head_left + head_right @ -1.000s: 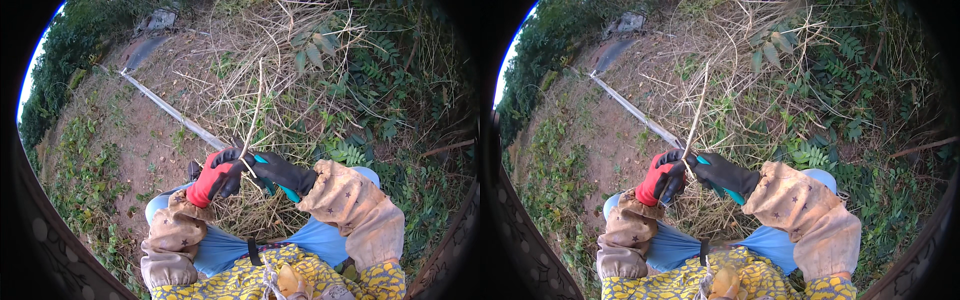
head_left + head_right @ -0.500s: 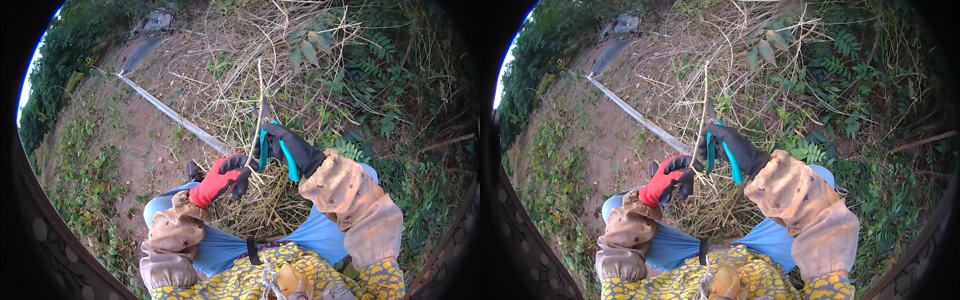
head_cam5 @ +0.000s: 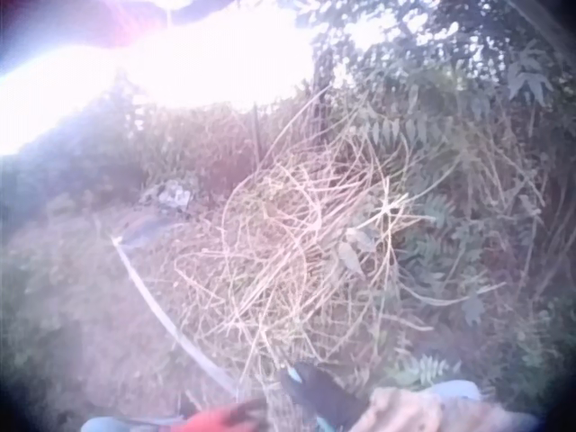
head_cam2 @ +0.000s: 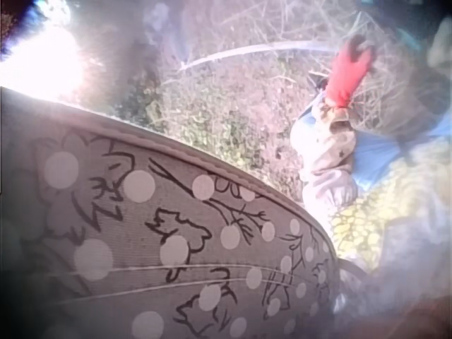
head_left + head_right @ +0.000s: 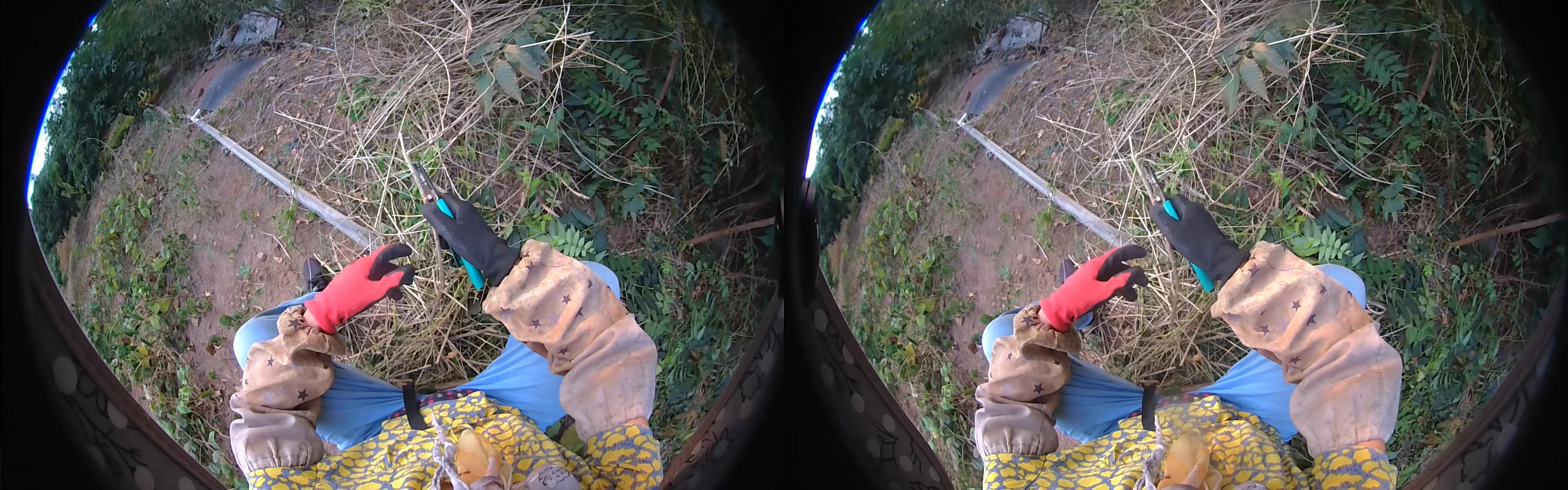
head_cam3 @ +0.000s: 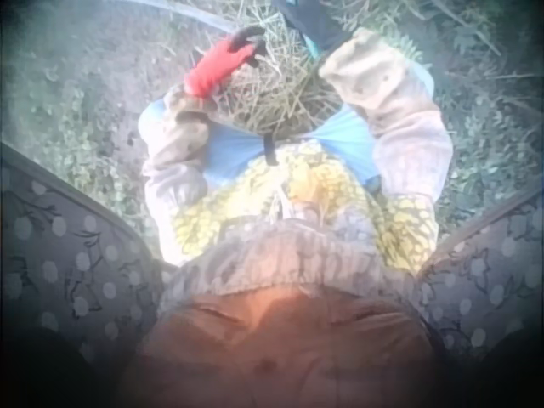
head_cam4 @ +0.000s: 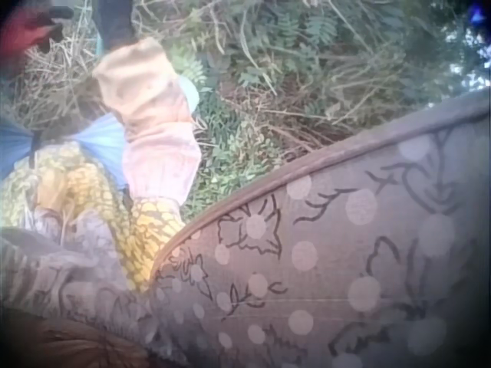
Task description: The person sits cross-legged on the ground and uses pruning shears to cut dry vines into shorter pieces. They repeatedly gather, cut, and drop the vines, working through a pile of tangled vegetation.
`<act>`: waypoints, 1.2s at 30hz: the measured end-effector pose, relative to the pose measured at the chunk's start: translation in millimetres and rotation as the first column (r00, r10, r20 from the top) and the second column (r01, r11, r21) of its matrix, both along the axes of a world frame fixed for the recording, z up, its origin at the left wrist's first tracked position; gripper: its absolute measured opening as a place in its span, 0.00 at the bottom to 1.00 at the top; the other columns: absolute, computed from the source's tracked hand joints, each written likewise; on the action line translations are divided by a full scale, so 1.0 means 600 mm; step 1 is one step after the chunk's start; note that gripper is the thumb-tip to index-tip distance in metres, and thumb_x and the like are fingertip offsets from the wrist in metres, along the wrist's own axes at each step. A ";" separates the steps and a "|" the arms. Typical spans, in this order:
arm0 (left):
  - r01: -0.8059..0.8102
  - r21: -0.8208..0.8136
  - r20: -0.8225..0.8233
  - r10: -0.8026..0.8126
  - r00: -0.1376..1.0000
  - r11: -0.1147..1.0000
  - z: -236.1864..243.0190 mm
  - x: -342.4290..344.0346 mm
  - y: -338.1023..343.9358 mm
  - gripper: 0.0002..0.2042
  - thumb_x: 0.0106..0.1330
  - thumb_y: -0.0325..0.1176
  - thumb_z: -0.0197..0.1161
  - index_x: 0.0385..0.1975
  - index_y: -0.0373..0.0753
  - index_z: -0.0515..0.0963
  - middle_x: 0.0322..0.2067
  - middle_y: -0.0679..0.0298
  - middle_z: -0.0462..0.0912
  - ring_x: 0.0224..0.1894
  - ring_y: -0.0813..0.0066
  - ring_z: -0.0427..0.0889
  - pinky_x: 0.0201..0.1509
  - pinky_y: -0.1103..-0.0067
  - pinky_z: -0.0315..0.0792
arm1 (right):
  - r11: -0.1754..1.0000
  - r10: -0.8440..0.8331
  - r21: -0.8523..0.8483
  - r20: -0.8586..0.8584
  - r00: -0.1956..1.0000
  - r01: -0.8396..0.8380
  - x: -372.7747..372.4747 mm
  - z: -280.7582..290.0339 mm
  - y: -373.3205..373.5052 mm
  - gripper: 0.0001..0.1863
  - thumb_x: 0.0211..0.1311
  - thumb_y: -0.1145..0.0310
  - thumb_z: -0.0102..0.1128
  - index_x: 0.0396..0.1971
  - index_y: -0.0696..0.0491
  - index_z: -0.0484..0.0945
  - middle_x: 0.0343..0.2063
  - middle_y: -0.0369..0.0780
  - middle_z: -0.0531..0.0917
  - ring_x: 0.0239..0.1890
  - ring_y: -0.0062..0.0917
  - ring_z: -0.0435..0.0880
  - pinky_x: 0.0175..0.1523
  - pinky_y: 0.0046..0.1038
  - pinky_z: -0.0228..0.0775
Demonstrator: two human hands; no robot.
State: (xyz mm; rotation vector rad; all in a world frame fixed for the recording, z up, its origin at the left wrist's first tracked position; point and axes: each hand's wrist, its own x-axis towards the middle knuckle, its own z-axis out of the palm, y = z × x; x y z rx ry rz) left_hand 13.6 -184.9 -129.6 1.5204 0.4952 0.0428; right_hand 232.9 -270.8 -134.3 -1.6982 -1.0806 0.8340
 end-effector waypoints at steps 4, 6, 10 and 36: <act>-0.160 -0.073 0.161 0.170 0.972 0.984 0.004 0.036 -0.001 0.23 0.74 0.39 0.55 0.63 0.33 0.64 0.50 0.59 0.78 0.49 0.72 0.80 0.53 0.76 0.75 | 0.997 0.058 -0.052 0.121 0.991 -0.052 -0.027 0.000 -0.002 0.23 0.65 0.47 0.56 0.34 0.56 0.74 0.24 0.43 0.79 0.26 0.34 0.77 0.36 0.37 0.69; -0.355 -0.037 0.266 0.351 0.898 0.934 -0.006 0.044 0.000 0.24 0.74 0.40 0.54 0.64 0.33 0.64 0.51 0.58 0.78 0.50 0.70 0.80 0.55 0.76 0.74 | 0.996 0.083 -0.054 0.239 0.967 -0.073 -0.040 0.013 -0.006 0.24 0.65 0.46 0.56 0.35 0.55 0.73 0.25 0.45 0.79 0.27 0.37 0.78 0.37 0.38 0.70; -0.580 -0.105 0.375 0.573 0.729 0.807 0.005 0.056 0.038 0.26 0.73 0.43 0.55 0.63 0.33 0.65 0.50 0.58 0.80 0.49 0.71 0.80 0.58 0.75 0.71 | 0.971 0.178 -0.211 0.311 0.934 -0.115 -0.047 0.024 -0.003 0.25 0.64 0.44 0.55 0.38 0.55 0.74 0.28 0.48 0.81 0.32 0.44 0.81 0.40 0.41 0.71; -0.344 0.131 0.288 0.297 0.911 0.930 -0.015 0.039 0.010 0.19 0.74 0.37 0.53 0.56 0.30 0.72 0.46 0.56 0.84 0.42 0.71 0.84 0.52 0.75 0.76 | 0.998 0.041 -0.033 -0.446 0.894 -0.062 -0.001 -0.013 -0.008 0.26 0.66 0.45 0.56 0.44 0.56 0.74 0.26 0.36 0.77 0.30 0.18 0.78 0.36 0.22 0.74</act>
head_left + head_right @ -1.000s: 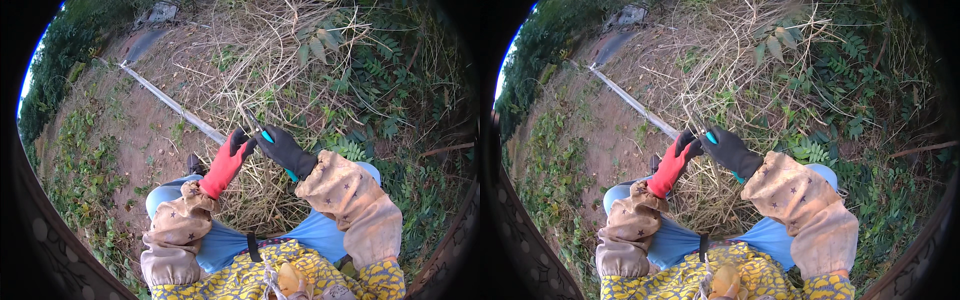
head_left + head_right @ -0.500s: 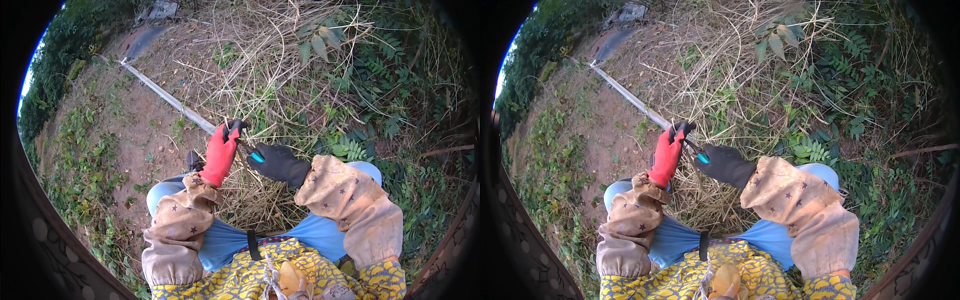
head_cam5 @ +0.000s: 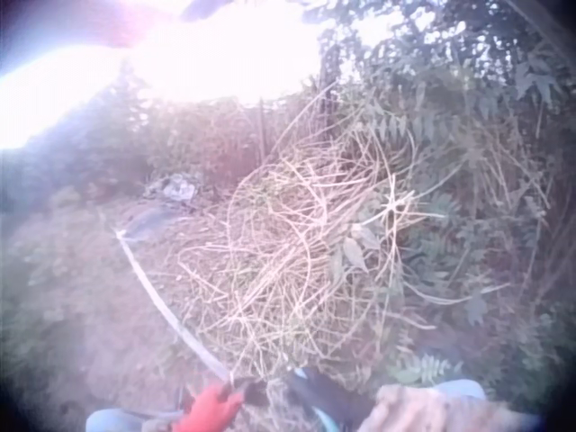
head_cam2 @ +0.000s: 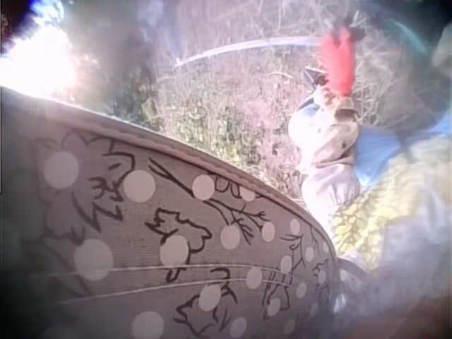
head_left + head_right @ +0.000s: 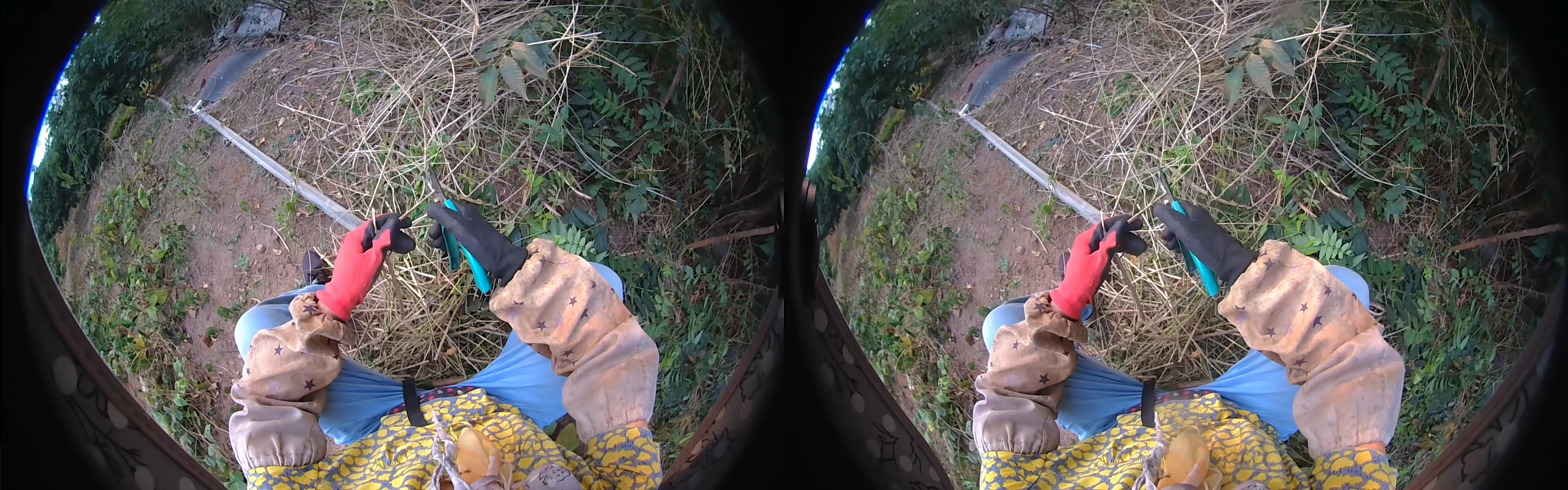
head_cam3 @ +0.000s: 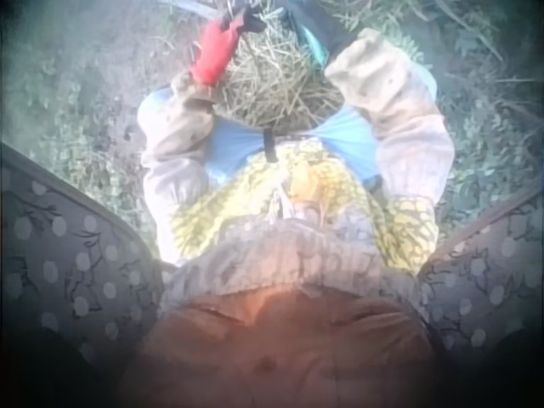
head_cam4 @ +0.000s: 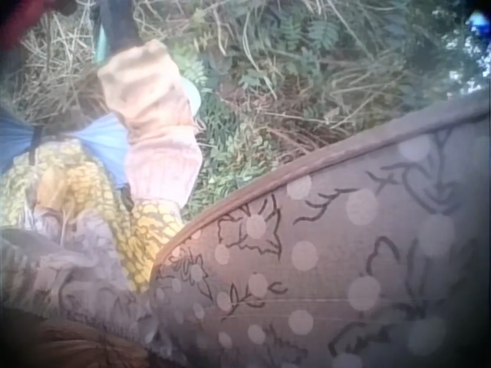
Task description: The person sits cross-legged on the ground and uses pruning shears to cut dry vines into shorter pieces. They repeatedly gather, cut, and drop the vines, working through a pile of tangled vegetation.
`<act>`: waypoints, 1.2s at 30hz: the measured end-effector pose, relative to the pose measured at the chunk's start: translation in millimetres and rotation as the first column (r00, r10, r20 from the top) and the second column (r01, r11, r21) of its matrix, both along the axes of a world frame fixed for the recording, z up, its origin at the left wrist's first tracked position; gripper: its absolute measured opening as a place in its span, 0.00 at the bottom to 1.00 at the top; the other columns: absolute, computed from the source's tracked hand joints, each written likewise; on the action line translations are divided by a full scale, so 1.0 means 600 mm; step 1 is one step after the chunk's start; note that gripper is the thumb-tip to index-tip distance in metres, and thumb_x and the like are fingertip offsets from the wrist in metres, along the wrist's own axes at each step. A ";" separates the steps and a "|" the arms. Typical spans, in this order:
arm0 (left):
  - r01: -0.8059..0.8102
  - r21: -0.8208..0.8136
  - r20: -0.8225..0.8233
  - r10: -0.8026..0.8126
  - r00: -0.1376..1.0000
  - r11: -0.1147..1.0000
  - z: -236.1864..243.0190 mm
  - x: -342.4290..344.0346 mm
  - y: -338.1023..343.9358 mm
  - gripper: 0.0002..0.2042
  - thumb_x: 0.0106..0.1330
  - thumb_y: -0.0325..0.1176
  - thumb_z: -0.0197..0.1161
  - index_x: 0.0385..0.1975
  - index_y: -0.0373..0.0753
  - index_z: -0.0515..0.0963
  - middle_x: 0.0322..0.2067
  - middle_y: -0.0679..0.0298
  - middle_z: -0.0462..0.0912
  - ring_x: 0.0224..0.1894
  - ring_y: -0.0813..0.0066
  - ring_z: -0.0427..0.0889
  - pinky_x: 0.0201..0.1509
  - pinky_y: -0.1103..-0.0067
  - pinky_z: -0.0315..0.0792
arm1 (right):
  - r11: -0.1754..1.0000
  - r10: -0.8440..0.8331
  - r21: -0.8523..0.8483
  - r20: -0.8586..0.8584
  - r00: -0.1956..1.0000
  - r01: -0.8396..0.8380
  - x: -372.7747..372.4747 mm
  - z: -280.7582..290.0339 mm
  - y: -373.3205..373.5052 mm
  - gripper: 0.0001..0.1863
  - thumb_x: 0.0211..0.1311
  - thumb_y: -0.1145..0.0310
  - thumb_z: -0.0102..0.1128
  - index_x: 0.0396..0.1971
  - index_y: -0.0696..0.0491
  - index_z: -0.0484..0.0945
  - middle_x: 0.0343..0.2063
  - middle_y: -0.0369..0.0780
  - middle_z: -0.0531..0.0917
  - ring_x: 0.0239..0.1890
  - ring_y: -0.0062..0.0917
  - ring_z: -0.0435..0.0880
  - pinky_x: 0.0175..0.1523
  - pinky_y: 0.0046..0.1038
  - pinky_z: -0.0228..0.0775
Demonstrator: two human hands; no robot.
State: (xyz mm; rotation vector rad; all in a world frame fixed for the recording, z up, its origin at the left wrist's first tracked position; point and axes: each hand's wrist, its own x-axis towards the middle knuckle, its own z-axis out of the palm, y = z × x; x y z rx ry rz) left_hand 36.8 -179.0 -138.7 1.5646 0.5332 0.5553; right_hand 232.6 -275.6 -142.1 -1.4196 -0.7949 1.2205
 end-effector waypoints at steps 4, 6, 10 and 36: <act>-0.008 -0.027 0.037 0.009 0.999 1.000 -0.006 -0.008 0.001 0.19 0.74 0.37 0.53 0.57 0.30 0.71 0.48 0.56 0.83 0.44 0.70 0.84 0.53 0.75 0.75 | 0.999 -0.013 -0.049 -0.041 0.999 0.011 -0.009 0.022 -0.004 0.23 0.66 0.46 0.56 0.39 0.54 0.72 0.24 0.34 0.76 0.23 0.16 0.76 0.30 0.22 0.72; -0.024 -0.050 0.059 0.027 0.998 0.998 -0.007 -0.008 0.002 0.19 0.74 0.37 0.53 0.58 0.30 0.71 0.48 0.56 0.83 0.44 0.70 0.84 0.53 0.75 0.75 | 0.998 -0.030 -0.061 -0.082 0.996 0.025 -0.007 0.023 -0.005 0.22 0.66 0.46 0.56 0.38 0.53 0.72 0.23 0.33 0.75 0.22 0.16 0.75 0.29 0.22 0.71; -0.038 -0.067 0.076 0.043 0.996 0.997 0.004 -0.011 -0.001 0.19 0.74 0.37 0.53 0.57 0.30 0.71 0.48 0.56 0.83 0.45 0.69 0.84 0.55 0.75 0.75 | 0.997 -0.057 -0.053 -0.082 0.995 0.053 -0.004 0.036 -0.012 0.21 0.66 0.47 0.57 0.39 0.52 0.72 0.23 0.33 0.75 0.22 0.18 0.76 0.30 0.23 0.72; 0.317 -0.194 -0.102 -0.340 0.935 0.928 -0.016 -0.045 0.019 0.22 0.71 0.38 0.59 0.59 0.30 0.69 0.50 0.58 0.81 0.50 0.71 0.82 0.57 0.76 0.76 | 0.989 -0.149 -0.014 -0.137 0.979 0.148 0.027 0.008 -0.002 0.20 0.67 0.52 0.56 0.36 0.57 0.74 0.19 0.33 0.75 0.18 0.19 0.75 0.23 0.24 0.70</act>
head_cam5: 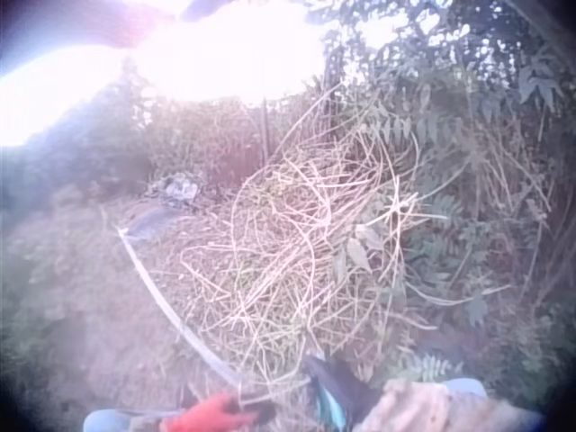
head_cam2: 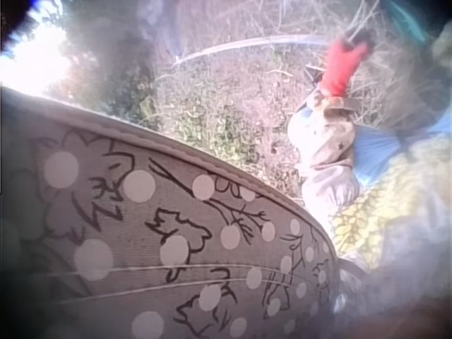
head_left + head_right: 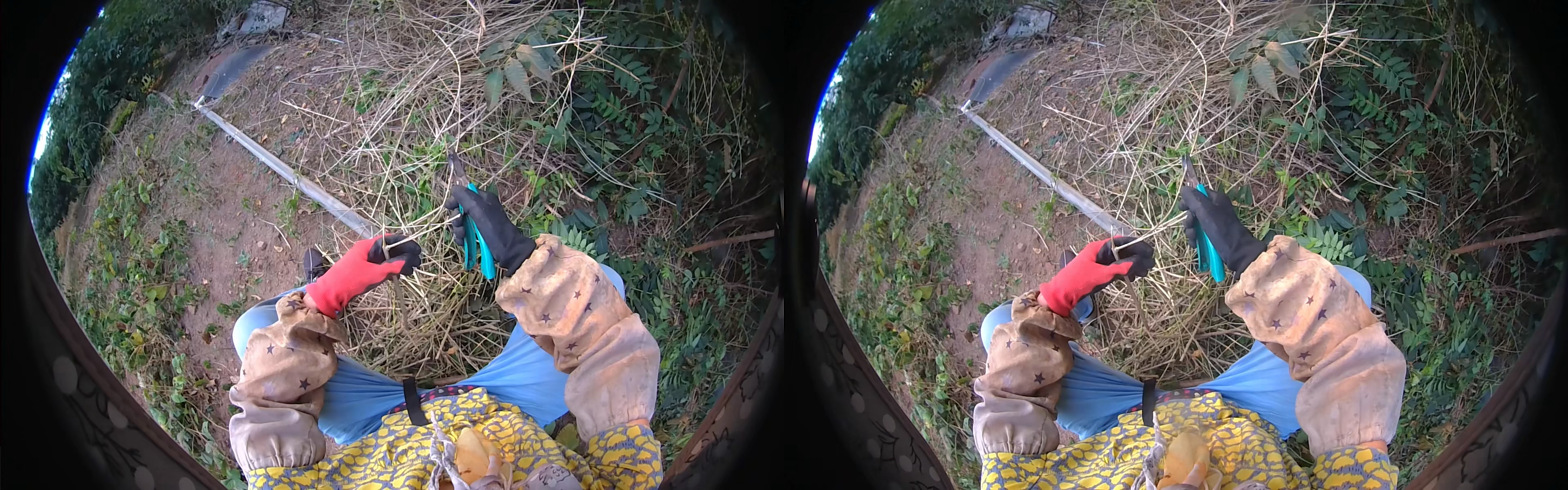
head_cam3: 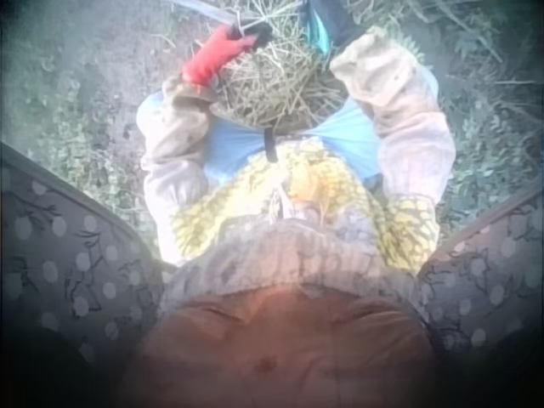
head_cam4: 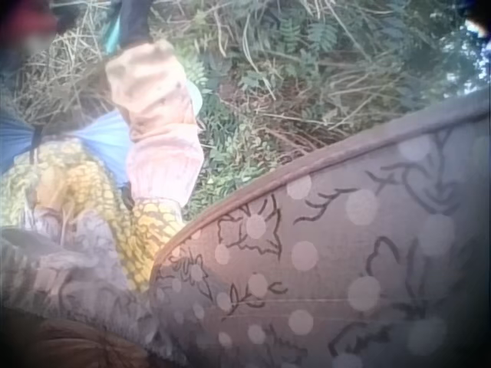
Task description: The person sits cross-legged on the ground and uses pruning shears to cut dry vines into shorter pieces. They repeatedly gather, cut, and drop the vines, working through a pile of tangled vegetation.
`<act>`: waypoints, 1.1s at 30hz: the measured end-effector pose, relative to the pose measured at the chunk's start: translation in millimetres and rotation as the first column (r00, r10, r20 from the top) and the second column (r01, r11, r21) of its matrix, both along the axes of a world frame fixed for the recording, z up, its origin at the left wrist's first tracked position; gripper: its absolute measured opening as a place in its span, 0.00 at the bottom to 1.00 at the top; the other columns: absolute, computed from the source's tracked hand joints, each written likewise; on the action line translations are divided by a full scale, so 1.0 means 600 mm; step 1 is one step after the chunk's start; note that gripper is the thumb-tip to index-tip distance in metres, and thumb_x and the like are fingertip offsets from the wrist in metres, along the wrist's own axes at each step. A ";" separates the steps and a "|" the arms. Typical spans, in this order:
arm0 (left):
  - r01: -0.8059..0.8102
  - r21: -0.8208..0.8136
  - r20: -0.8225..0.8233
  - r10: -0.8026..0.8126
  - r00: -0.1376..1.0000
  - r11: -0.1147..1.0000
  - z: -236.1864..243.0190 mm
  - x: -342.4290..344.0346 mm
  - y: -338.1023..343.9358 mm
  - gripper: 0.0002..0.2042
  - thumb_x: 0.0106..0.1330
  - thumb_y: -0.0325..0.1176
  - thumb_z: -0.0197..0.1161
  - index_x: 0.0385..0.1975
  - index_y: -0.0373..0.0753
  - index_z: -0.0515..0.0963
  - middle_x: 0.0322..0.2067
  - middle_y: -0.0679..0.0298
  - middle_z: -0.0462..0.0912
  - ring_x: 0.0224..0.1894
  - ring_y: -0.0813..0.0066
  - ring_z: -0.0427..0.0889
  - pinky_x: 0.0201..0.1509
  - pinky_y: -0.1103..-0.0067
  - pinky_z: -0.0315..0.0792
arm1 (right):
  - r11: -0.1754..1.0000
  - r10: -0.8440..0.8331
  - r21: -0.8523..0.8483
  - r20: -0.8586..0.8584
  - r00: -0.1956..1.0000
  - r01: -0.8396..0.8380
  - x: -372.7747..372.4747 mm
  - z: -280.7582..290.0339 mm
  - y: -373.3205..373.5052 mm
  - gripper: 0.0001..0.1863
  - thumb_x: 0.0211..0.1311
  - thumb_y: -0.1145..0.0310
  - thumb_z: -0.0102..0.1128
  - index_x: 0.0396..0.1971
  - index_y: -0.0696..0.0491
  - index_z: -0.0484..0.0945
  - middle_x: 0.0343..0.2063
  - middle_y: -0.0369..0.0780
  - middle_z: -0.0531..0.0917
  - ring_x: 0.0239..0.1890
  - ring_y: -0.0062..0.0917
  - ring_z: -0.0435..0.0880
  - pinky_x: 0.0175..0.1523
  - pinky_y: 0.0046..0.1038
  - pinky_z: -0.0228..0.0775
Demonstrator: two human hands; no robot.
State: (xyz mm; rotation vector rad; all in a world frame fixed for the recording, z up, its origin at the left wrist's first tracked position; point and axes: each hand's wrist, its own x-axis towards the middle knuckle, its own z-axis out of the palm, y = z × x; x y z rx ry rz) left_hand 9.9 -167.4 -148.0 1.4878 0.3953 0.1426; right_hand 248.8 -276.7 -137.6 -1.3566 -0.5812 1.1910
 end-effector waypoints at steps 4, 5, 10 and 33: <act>-0.113 -0.177 -0.075 0.101 0.992 0.978 0.023 -0.006 0.014 0.21 0.72 0.38 0.57 0.58 0.30 0.70 0.47 0.53 0.82 0.46 0.64 0.84 0.51 0.71 0.79 | 0.999 0.020 0.030 0.057 0.998 -0.022 -0.001 -0.003 0.000 0.18 0.67 0.53 0.55 0.35 0.56 0.73 0.19 0.33 0.74 0.17 0.17 0.73 0.22 0.23 0.69; -0.171 -0.205 -0.055 0.163 0.985 0.964 0.025 -0.007 0.018 0.20 0.72 0.39 0.56 0.57 0.30 0.71 0.45 0.50 0.83 0.44 0.60 0.85 0.47 0.69 0.81 | 1.000 0.017 0.015 0.059 0.998 -0.018 -0.003 -0.003 0.001 0.18 0.67 0.53 0.55 0.34 0.55 0.73 0.19 0.33 0.74 0.17 0.17 0.73 0.22 0.23 0.68; -0.371 -0.229 -0.086 0.361 0.929 0.900 0.031 -0.010 0.028 0.14 0.74 0.34 0.50 0.49 0.31 0.75 0.35 0.52 0.85 0.32 0.65 0.87 0.32 0.76 0.79 | 0.999 0.044 0.025 0.116 0.992 -0.047 -0.014 0.008 0.002 0.16 0.67 0.55 0.54 0.33 0.54 0.71 0.19 0.32 0.74 0.17 0.16 0.72 0.23 0.22 0.67; -0.307 -0.054 -0.213 0.289 0.933 0.950 0.007 -0.005 0.035 0.17 0.76 0.39 0.46 0.45 0.33 0.78 0.24 0.56 0.83 0.25 0.67 0.84 0.31 0.74 0.81 | 0.989 0.143 0.034 0.012 0.990 -0.143 0.014 0.014 -0.017 0.18 0.67 0.52 0.56 0.36 0.53 0.72 0.25 0.34 0.77 0.24 0.18 0.77 0.31 0.23 0.73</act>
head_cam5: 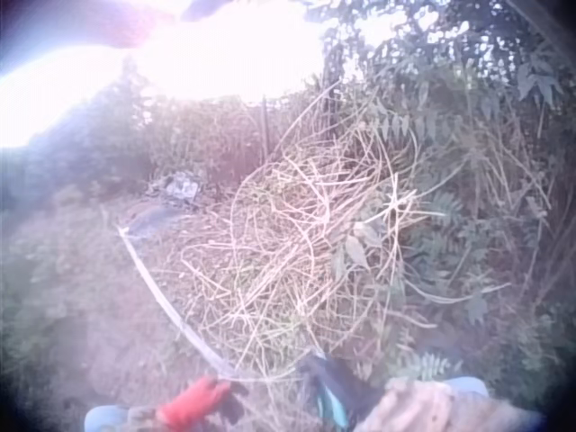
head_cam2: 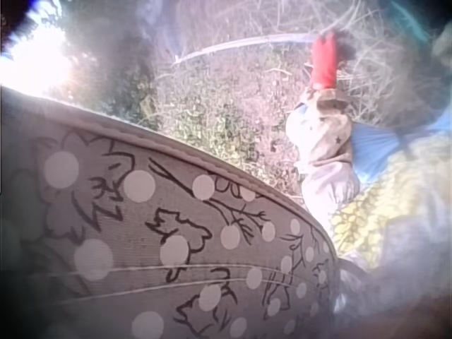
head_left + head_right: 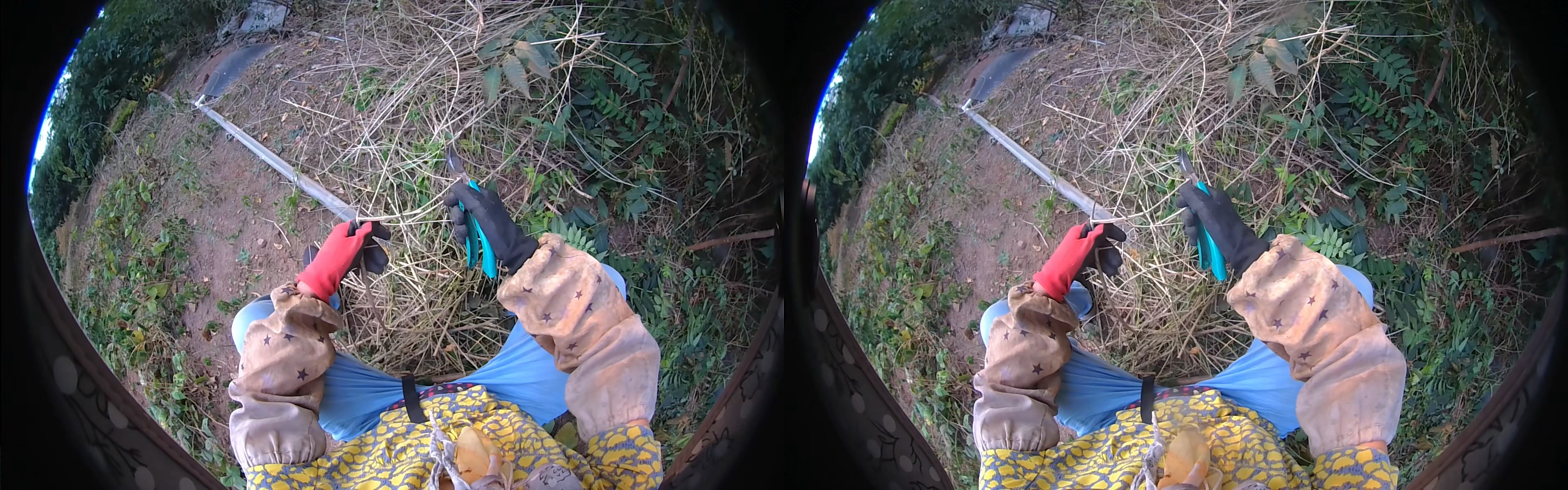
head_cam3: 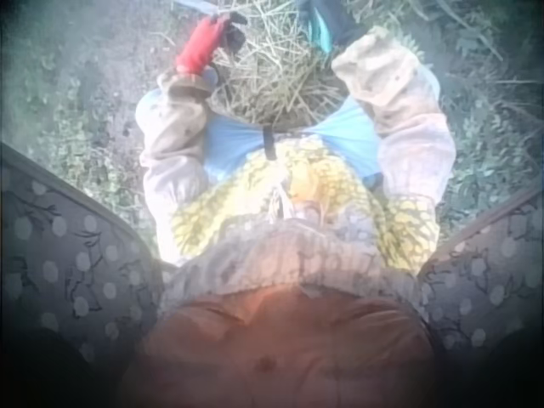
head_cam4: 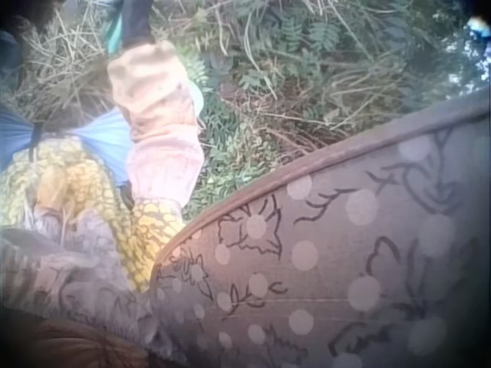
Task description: The person sits cross-legged on the ground and uses pruning shears to cut dry vines into shorter pieces. They repeatedly gather, cut, and drop the vines, working through a pile of tangled vegetation.
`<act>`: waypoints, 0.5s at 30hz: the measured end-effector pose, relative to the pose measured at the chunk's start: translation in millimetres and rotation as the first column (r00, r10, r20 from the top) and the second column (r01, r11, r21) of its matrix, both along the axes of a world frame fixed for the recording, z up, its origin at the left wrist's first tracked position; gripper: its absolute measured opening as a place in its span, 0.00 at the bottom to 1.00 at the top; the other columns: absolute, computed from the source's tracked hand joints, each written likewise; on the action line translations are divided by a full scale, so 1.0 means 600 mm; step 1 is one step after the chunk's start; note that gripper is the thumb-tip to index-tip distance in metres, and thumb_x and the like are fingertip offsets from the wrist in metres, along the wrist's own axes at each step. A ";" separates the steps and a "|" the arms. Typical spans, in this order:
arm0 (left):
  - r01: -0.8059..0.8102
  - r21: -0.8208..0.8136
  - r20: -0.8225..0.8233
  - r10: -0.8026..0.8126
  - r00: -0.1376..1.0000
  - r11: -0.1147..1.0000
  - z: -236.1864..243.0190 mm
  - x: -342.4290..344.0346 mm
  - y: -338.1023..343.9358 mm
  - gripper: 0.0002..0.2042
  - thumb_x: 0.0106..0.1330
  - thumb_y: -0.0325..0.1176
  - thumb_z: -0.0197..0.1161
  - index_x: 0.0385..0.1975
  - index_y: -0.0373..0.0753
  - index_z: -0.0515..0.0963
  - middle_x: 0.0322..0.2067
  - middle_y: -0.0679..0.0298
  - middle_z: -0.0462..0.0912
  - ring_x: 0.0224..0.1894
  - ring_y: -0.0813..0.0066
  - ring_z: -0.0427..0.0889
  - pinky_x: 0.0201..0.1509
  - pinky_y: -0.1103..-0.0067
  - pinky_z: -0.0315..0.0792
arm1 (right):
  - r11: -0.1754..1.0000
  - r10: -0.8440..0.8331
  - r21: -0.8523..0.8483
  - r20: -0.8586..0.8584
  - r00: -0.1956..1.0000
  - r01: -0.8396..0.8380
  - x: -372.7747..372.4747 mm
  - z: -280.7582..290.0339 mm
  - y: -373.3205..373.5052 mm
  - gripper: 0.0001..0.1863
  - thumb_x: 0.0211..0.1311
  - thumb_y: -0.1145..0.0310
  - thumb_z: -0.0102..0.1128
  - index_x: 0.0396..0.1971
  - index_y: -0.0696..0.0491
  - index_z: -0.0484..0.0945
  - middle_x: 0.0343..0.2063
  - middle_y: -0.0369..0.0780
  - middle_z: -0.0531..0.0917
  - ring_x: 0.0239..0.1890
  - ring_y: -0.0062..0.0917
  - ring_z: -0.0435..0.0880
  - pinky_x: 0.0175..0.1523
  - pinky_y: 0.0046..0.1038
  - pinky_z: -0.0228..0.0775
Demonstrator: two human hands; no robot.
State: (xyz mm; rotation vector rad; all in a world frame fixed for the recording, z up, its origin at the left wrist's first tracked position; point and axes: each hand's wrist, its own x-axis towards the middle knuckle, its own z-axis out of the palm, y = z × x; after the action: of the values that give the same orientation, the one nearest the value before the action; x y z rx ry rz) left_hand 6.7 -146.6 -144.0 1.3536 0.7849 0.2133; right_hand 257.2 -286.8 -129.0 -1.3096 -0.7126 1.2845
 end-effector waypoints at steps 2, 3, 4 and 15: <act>0.001 -0.011 0.056 0.000 0.998 1.000 -0.007 0.002 0.003 0.16 0.76 0.39 0.46 0.48 0.34 0.77 0.27 0.56 0.84 0.27 0.67 0.85 0.34 0.73 0.82 | 1.000 -0.005 -0.002 0.030 1.000 0.005 0.000 -0.002 0.000 0.20 0.67 0.50 0.56 0.39 0.54 0.72 0.25 0.35 0.78 0.25 0.19 0.77 0.31 0.24 0.73; -0.030 -0.038 0.098 0.034 0.995 0.999 -0.011 0.003 0.004 0.16 0.76 0.38 0.47 0.49 0.34 0.77 0.28 0.55 0.84 0.28 0.66 0.85 0.36 0.72 0.82 | 1.000 -0.006 -0.007 0.064 0.998 0.007 -0.004 -0.014 0.004 0.21 0.66 0.49 0.57 0.40 0.54 0.72 0.26 0.36 0.78 0.26 0.20 0.77 0.32 0.26 0.73; -0.059 -0.066 0.138 0.068 0.988 0.996 -0.012 0.006 0.005 0.16 0.76 0.38 0.47 0.50 0.34 0.76 0.29 0.55 0.84 0.29 0.66 0.86 0.37 0.72 0.83 | 1.000 -0.008 -0.012 0.096 0.995 0.009 -0.006 -0.027 0.007 0.22 0.66 0.48 0.57 0.41 0.55 0.71 0.26 0.37 0.78 0.26 0.22 0.78 0.33 0.27 0.73; -0.368 -0.164 0.271 0.400 0.875 0.915 0.025 0.013 0.017 0.17 0.73 0.35 0.51 0.56 0.34 0.72 0.29 0.57 0.82 0.27 0.69 0.83 0.34 0.73 0.82 | 0.935 0.262 -0.352 0.760 0.595 0.038 -0.022 -0.023 -0.002 0.31 0.60 0.40 0.55 0.44 0.57 0.69 0.35 0.50 0.80 0.38 0.44 0.82 0.48 0.43 0.70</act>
State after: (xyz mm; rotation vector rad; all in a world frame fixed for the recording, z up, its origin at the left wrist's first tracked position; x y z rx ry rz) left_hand 14.7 -136.4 -128.8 1.0191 0.7889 0.6682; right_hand 243.8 -288.2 -142.6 -2.2144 -1.2568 0.8721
